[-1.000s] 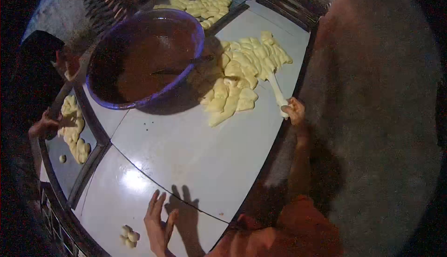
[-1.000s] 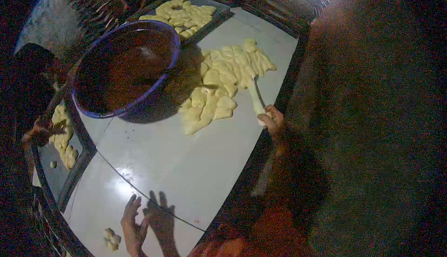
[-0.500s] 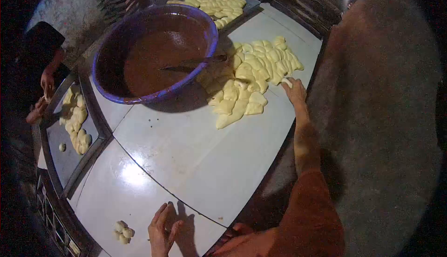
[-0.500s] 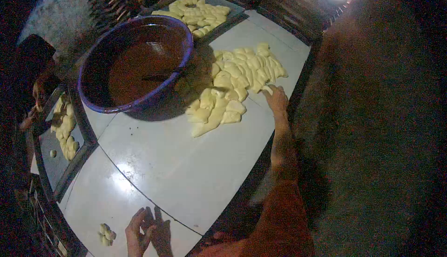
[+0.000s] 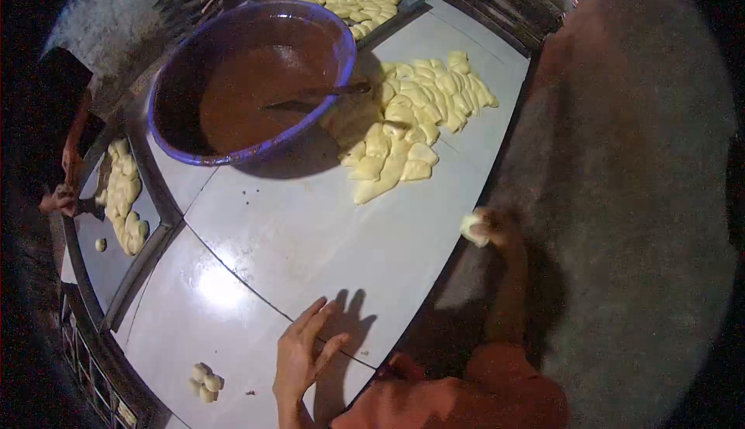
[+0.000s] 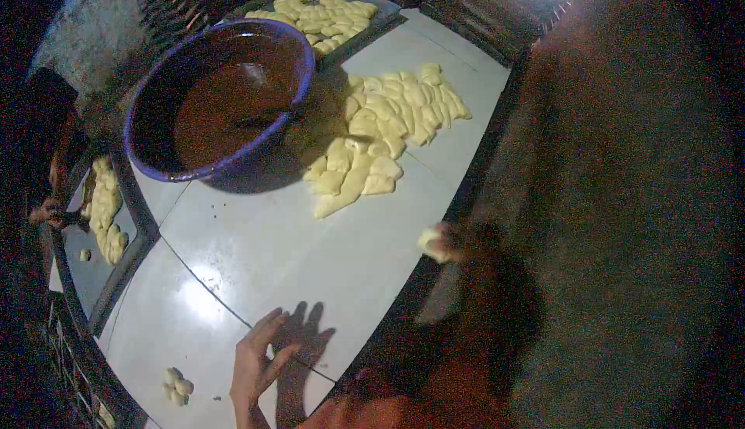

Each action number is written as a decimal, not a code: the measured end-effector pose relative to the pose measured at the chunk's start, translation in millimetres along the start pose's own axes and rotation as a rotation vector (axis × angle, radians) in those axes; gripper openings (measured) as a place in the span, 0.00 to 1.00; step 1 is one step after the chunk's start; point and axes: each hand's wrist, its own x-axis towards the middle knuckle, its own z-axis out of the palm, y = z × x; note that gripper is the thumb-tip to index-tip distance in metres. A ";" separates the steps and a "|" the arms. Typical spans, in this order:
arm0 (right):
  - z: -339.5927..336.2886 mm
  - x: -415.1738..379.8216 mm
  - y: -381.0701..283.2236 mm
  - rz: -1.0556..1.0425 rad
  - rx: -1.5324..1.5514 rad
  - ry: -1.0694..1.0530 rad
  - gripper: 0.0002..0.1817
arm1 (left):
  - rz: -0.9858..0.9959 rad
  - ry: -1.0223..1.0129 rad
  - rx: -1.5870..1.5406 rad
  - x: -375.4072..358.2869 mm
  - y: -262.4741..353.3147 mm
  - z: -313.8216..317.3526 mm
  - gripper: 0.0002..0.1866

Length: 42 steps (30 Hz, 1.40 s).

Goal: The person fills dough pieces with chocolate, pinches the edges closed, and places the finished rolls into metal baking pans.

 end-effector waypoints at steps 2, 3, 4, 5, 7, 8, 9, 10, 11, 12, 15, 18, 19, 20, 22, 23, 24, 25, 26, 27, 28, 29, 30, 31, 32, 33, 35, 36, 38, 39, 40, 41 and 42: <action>75.4 -40.9 -51.0 -0.237 -0.270 0.034 0.22 | 0.042 -0.034 -0.064 7.1 2.0 5.9 0.35; 110.4 -52.1 -85.0 -0.285 -0.137 -0.199 0.27 | 0.090 -0.035 -0.097 9.5 0.4 7.8 0.37; 139.1 -53.0 -104.3 -0.332 0.005 -0.440 0.31 | 0.029 -0.067 -0.205 11.2 3.1 10.3 0.45; 161.2 -47.9 -107.4 -0.398 -0.041 -0.535 0.31 | 0.073 -0.021 -0.171 13.4 3.3 14.6 0.52; 210.8 -46.0 -135.9 -0.434 -0.017 -0.711 0.37 | 0.054 0.084 -0.348 13.3 14.2 12.5 0.48; 236.4 -43.8 -136.8 -0.380 0.052 -0.770 0.36 | 0.012 0.125 -0.325 9.7 10.2 6.9 0.48; 259.4 -40.6 -142.1 -0.360 0.001 -0.807 0.32 | -0.084 0.128 -0.336 7.2 2.0 2.6 0.42; 282.4 -42.6 -148.0 -0.343 -0.056 -0.843 0.29 | -0.177 0.136 -0.352 -3.1 -8.3 -1.6 0.37; 298.6 -48.2 -158.4 -0.353 -0.061 -0.888 0.29 | -0.208 0.247 -0.445 -12.0 -23.1 -1.2 0.29; 311.2 -56.7 -172.7 -0.305 -0.092 -0.873 0.26 | -0.229 0.360 -0.538 -19.2 -29.1 -7.2 0.22; 340.8 -58.1 -178.0 -0.240 -0.055 -0.838 0.25 | -0.279 0.526 -0.483 -44.1 -52.1 -31.5 0.17; 372.8 -47.2 -160.0 -0.268 0.060 -0.656 0.23 | -0.344 0.633 -0.435 -62.2 -65.0 -54.8 0.17; 372.2 -43.6 -159.4 -0.229 0.033 -0.633 0.22 | -0.256 0.718 -0.232 -64.3 -78.2 -52.6 0.16; 371.8 -40.9 -159.2 -0.191 0.007 -0.608 0.21 | -0.168 0.795 -0.027 -65.5 -95.6 -48.4 0.15; 375.1 -34.3 -150.7 -0.226 -0.017 -0.560 0.16 | -0.145 0.723 0.142 -66.0 -126.5 -42.9 0.18; 375.2 -35.1 -150.5 -0.181 0.156 -0.517 0.14 | -0.230 0.712 0.344 -63.9 -118.0 -39.4 0.19; 374.0 -35.5 -151.0 -0.139 0.330 -0.469 0.12 | -0.313 0.694 0.546 -62.7 -113.3 -36.7 0.20; 369.4 -37.6 -152.8 -0.111 0.448 -0.460 0.11 | -0.375 0.635 0.471 -62.5 -120.9 -30.4 0.24; 367.9 -42.7 -157.4 -0.114 0.441 -0.457 0.11 | -0.372 0.639 0.465 -63.1 -121.9 -28.4 0.24; 367.2 -47.6 -162.2 -0.105 0.647 -0.429 0.12 | -0.392 0.673 0.511 -62.4 -122.2 -27.2 0.26; 365.7 -50.4 -165.4 -0.096 0.855 -0.398 0.13 | -0.410 0.707 0.558 -60.9 -121.5 -26.6 0.27; 358.0 -47.9 -161.8 -0.126 0.837 -0.465 0.13 | -0.410 0.761 0.519 -60.0 -114.4 -27.8 0.31; 358.5 -50.3 -164.5 -0.134 0.835 -0.459 0.13 | -0.401 0.763 0.515 -60.4 -104.5 -30.4 0.31; 362.7 -54.4 -168.2 -0.180 0.772 -0.433 0.13 | -0.323 0.905 0.495 -61.3 -93.8 -33.9 0.33; 365.5 -57.0 -170.5 -0.224 0.708 -0.406 0.13 | -0.243 1.044 0.471 -60.1 -88.0 -35.5 0.34; 366.9 -52.8 -164.4 -0.197 0.686 -0.424 0.15 | -0.151 1.037 0.484 -61.4 -92.5 -36.7 0.36; 377.4 -53.2 -156.9 -0.201 0.599 -0.406 0.16 | -0.076 0.927 0.327 -64.9 -83.6 -36.5 0.36; 383.9 -52.1 -150.3 -0.205 0.513 -0.396 0.18 | -0.089 0.823 0.164 -63.8 -67.4 -33.1 0.34; 398.9 -68.7 -159.8 -0.185 0.730 -0.544 0.21 | -0.211 0.653 -0.326 -49.0 -56.5 -25.1 0.29; 406.3 -71.3 -161.3 -0.244 0.672 -0.544 0.20 | -0.270 0.630 -0.625 -45.4 -53.0 -26.3 0.27; 410.2 -71.9 -161.7 -0.304 0.614 -0.538 0.19 | -0.343 0.671 -0.898 -38.6 -66.2 -15.0 0.25; 411.6 -64.0 -156.0 -0.304 0.617 -0.541 0.19 | -0.346 0.644 -0.869 -39.6 -66.7 -20.0 0.24; 411.6 -51.1 -147.2 -0.447 0.365 -0.434 0.18 | -0.347 0.614 -0.843 -40.7 -67.6 -25.0 0.23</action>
